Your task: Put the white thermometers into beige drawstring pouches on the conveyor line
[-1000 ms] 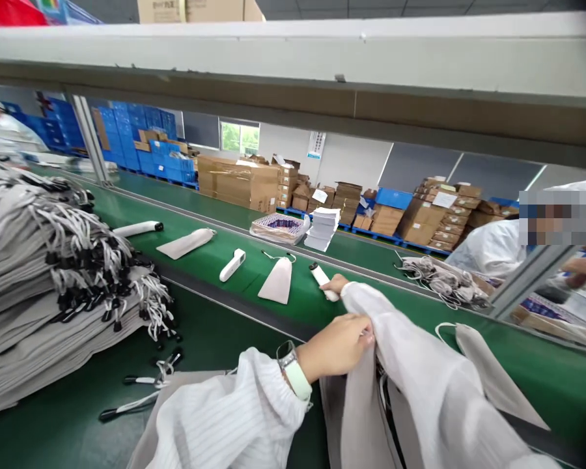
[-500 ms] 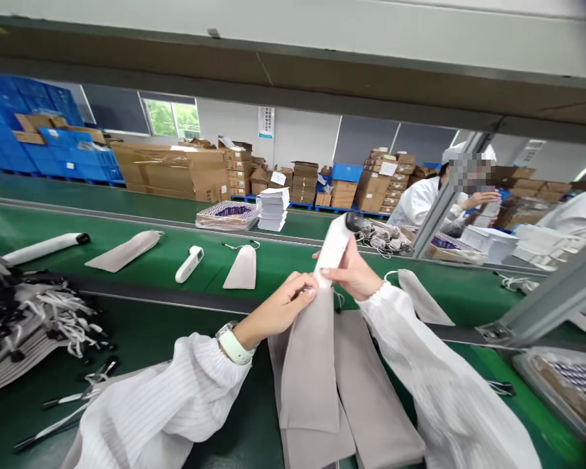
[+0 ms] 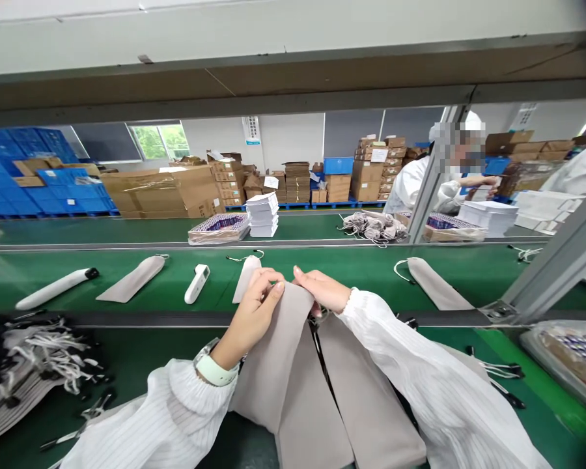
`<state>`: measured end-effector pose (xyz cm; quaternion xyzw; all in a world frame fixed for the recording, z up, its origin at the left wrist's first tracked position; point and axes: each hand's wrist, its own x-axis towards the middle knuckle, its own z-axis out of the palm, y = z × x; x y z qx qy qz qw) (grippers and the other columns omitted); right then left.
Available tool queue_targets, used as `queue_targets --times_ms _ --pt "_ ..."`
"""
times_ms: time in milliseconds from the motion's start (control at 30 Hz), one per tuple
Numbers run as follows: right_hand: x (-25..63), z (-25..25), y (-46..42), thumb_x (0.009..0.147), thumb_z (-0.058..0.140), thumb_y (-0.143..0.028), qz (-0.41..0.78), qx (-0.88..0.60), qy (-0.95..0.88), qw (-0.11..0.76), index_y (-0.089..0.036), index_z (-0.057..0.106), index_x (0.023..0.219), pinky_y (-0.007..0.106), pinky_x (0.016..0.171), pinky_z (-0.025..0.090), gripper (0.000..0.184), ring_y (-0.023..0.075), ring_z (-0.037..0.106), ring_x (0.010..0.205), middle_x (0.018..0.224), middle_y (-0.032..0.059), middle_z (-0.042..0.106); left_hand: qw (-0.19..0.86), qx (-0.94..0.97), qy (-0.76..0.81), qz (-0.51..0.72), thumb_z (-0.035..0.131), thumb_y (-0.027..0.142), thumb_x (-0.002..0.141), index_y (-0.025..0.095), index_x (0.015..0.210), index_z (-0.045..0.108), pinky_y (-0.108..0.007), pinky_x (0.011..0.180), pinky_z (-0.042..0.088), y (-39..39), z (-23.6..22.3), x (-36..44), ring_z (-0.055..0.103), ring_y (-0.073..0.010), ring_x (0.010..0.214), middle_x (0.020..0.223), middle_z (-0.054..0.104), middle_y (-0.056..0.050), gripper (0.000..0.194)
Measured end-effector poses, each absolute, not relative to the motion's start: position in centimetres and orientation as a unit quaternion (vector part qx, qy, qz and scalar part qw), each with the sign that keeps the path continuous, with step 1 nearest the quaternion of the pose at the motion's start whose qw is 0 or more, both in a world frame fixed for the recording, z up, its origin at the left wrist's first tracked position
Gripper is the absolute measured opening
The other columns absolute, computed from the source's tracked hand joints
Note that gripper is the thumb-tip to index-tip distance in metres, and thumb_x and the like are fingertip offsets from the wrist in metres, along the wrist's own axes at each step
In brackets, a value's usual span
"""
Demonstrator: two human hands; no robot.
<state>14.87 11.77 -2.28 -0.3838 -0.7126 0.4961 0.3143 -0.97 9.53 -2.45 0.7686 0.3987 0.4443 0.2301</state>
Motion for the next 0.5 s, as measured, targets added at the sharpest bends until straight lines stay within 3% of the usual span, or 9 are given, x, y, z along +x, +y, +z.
queue_targets --times_ms 133,200,267,333,400,500 --pt "16.5 -3.3 13.1 0.083 0.025 -0.052 0.169 -0.462 -0.762 0.421 -0.017 0.057 0.073 0.021 0.057 0.036 0.049 0.0101 0.048 0.056 0.058 0.0012 0.052 0.206 0.759 0.482 0.387 0.043 0.033 0.081 0.021 0.089 0.052 -0.022 0.058 0.035 8.8 -1.3 -1.2 0.042 -0.0103 0.060 0.084 0.047 0.000 0.018" --pt "18.4 -4.7 14.7 0.083 0.032 -0.045 0.036 -0.540 -0.727 0.422 -0.017 0.054 0.067 0.023 0.061 0.034 0.039 0.0116 0.048 0.057 0.058 0.0023 0.051 0.277 0.751 0.522 0.293 0.046 0.036 0.078 0.019 0.086 0.054 -0.021 0.048 0.030 8.0 -0.5 -1.1 0.037 -0.0091 0.049 0.066 0.045 0.003 0.021" --pt "20.5 -6.0 16.2 0.083 0.035 -0.038 -0.014 -0.610 -0.679 0.410 -0.017 0.051 0.061 0.024 0.061 0.033 0.034 0.0124 0.047 0.055 0.055 0.0030 0.049 0.389 0.740 0.509 0.204 0.045 0.037 0.078 0.017 0.079 0.057 -0.019 0.042 0.024 6.8 0.3 -0.9 0.031 -0.0083 0.043 0.052 0.038 0.006 0.024" --pt "22.2 -6.5 17.2 0.083 0.033 -0.035 -0.026 -0.642 -0.648 0.408 -0.018 0.049 0.057 0.024 0.060 0.033 0.035 0.0124 0.046 0.054 0.054 0.0034 0.049 0.474 0.720 0.470 0.192 0.042 0.037 0.079 0.016 0.074 0.058 -0.018 0.039 0.020 5.6 1.1 -0.7 0.027 -0.0077 0.041 0.048 0.033 0.006 0.027" --pt "22.8 -5.8 17.3 0.083 0.031 -0.039 0.013 -0.628 -0.643 0.437 -0.017 0.050 0.058 0.023 0.057 0.034 0.038 0.0115 0.046 0.053 0.053 0.0027 0.050 0.507 0.687 0.449 0.265 0.042 0.038 0.080 0.017 0.074 0.058 -0.018 0.038 0.019 4.7 1.7 -0.7 0.025 -0.0072 0.041 0.049 0.033 0.005 0.027" --pt "21.3 -3.8 15.7 0.077 0.039 -0.050 0.279 -0.498 -0.706 0.420 -0.015 0.056 0.076 0.020 0.048 0.034 0.038 0.0100 0.047 0.050 0.052 -0.0001 0.052 0.503 0.622 0.429 0.419 0.045 0.040 0.080 0.018 0.082 0.058 -0.017 0.037 0.020 4.3 2.2 -0.9 0.026 -0.0066 0.043 0.053 0.036 0.004 0.025"
